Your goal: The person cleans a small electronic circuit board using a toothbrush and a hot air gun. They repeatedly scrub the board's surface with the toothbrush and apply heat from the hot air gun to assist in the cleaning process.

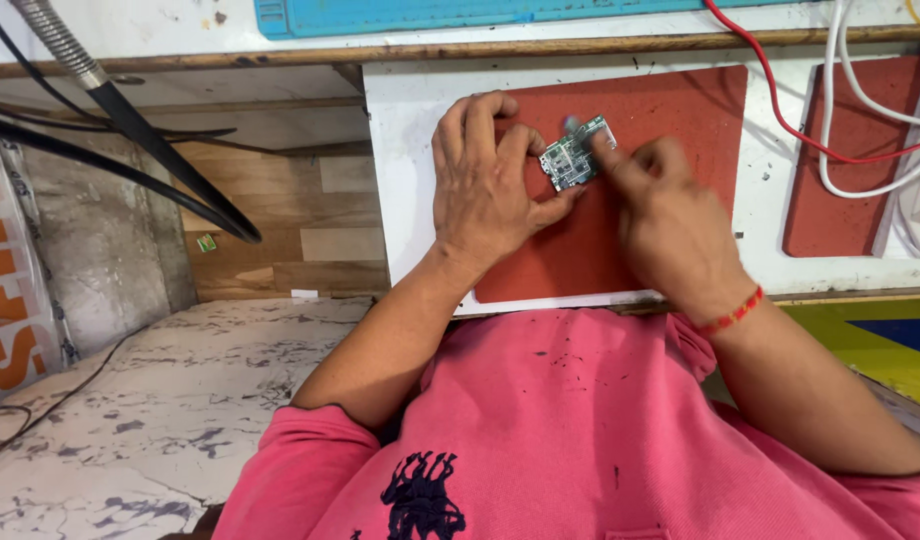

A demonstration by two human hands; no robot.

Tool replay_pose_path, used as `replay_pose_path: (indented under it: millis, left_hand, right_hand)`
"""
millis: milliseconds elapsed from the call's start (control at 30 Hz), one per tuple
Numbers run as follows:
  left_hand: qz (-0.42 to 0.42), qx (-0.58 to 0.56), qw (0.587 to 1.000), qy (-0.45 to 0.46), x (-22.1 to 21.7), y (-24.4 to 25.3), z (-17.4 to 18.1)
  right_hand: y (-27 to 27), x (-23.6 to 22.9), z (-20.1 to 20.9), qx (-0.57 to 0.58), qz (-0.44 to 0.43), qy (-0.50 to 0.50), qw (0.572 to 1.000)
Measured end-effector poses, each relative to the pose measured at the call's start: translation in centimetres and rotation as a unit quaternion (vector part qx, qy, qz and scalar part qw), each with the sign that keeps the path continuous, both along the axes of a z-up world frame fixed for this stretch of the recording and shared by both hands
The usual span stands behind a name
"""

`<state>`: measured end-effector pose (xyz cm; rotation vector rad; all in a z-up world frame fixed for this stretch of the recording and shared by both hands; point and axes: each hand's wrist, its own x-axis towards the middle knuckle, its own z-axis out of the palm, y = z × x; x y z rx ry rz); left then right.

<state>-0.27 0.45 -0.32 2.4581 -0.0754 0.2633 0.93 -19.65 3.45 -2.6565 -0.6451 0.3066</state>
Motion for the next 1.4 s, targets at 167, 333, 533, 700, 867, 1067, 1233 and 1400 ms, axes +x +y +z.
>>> replay_pose_path:
  millis: [167,333,533,700,867,1067,1233,1400]
  left_hand:
    - [0.003,-0.001,1.000,-0.001,0.0,0.2,-0.1]
    - [-0.006,-0.008,1.000,-0.011,0.0,0.3,-0.3]
    - [-0.004,-0.007,1.000,-0.006,0.2,0.2,-0.2]
    - [-0.011,-0.008,1.000,-0.016,0.1,0.0,-0.5]
    - [-0.007,-0.010,1.000,-0.010,0.3,0.2,0.1]
    - [-0.019,-0.013,0.999,-0.023,0.5,0.3,-0.1]
    - [-0.014,-0.024,0.999,-0.025,0.0,0.4,-0.6]
    - [-0.023,-0.007,0.999,-0.036,0.0,0.2,-0.5]
  right_hand:
    - [0.3,0.0,-0.2,-0.017,0.035,0.034,0.999]
    - [0.1,0.0,-0.1,-0.009,-0.001,0.009,1.000]
    - [0.0,-0.3,-0.4,0.013,0.001,0.007,1.000]
    - [-1.2,0.0,-1.2,0.023,-0.025,-0.035,0.999]
    - [-1.1,-1.5,-0.7,0.040,-0.001,-0.032,0.999]
    - [-0.8,-1.4,-0.5,0.011,0.010,0.019,1.000]
    - [-0.7,-0.5,-1.4,0.004,-0.034,-0.010,0.999]
    - [-0.6,-0.1,-1.7,-0.014,-0.018,-0.002,1.000]
